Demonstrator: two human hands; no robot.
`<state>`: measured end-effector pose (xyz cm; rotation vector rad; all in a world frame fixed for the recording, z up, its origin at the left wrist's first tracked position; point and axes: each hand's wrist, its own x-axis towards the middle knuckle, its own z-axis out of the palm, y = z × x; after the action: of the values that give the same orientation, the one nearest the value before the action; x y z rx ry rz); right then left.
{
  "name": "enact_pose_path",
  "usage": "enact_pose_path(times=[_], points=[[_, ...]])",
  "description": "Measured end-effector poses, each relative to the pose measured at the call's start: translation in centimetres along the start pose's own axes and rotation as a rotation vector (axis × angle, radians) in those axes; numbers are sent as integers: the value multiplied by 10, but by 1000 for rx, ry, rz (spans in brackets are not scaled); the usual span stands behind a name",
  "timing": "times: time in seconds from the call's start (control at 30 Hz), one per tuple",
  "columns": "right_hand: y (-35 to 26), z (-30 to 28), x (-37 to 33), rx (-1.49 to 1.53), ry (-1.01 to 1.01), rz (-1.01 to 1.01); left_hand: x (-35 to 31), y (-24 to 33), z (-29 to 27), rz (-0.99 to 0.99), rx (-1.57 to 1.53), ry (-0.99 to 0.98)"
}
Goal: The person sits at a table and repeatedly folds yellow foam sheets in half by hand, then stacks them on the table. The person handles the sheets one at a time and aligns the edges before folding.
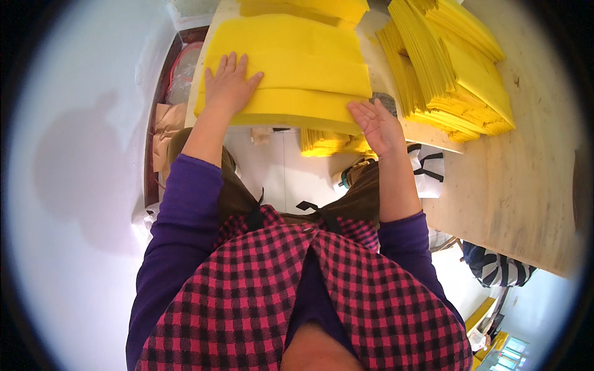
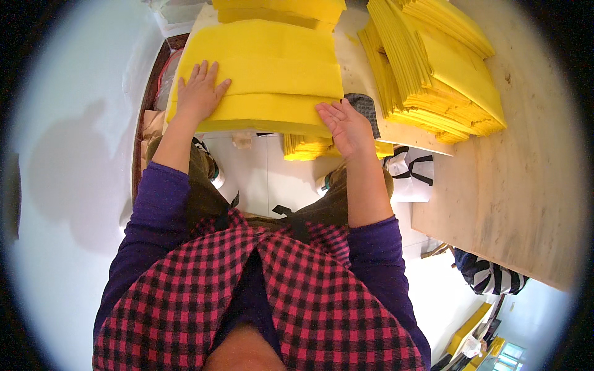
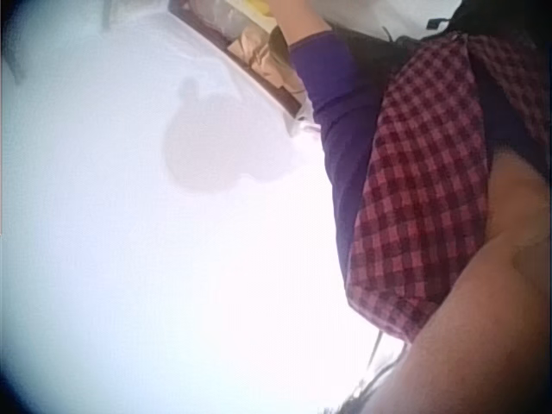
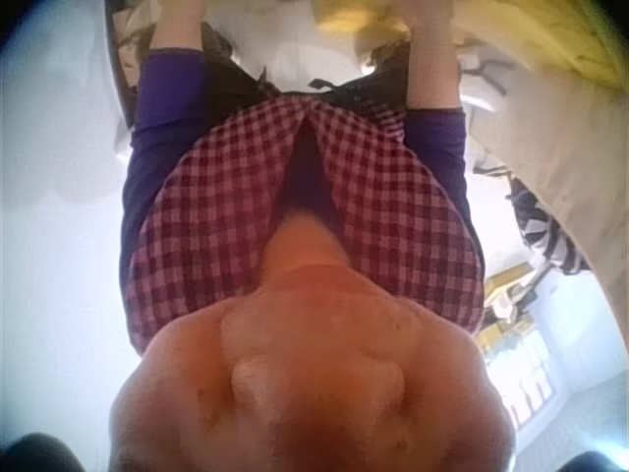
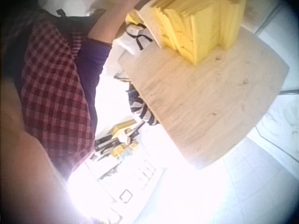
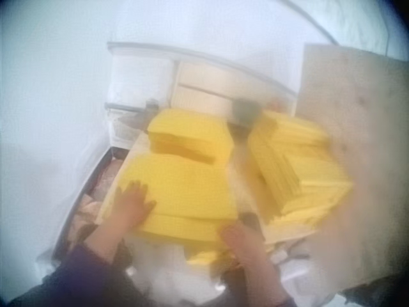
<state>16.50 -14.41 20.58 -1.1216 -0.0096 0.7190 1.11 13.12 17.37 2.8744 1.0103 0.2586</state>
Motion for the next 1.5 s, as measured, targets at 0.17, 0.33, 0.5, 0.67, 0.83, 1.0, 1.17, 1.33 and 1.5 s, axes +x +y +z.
enact_pose_path(times=[0.17, 0.33, 0.5, 0.67, 0.83, 1.0, 1.17, 1.33, 1.5], points=[[-13, -6, 27, 165, -42, 108, 1, -3, 1, 1, -2, -18], [-21, -7, 54, -16, -64, 107, 2, -11, 6, 8, -144, 104], [-27, -3, 73, -360, -21, 66, -9, -25, -12, 45, -743, 340], [-33, 0, 79, -280, 16, 86, -51, -27, -32, -523, -1881, -289], [-30, 1, 73, -246, 47, 86, -62, -19, -33, -730, -2451, -327], [-31, -10, 60, -301, -1, 117, -40, -32, -39, -712, -2434, -135], [-37, -23, 58, -413, -65, 105, -17, -65, -48, -668, -2276, -190], [-48, -28, 81, -432, -126, 132, 17, -90, -55, -624, -1904, -391], [-65, -25, 115, -545, -211, 152, 64, -93, -47, -462, -1706, -465]])
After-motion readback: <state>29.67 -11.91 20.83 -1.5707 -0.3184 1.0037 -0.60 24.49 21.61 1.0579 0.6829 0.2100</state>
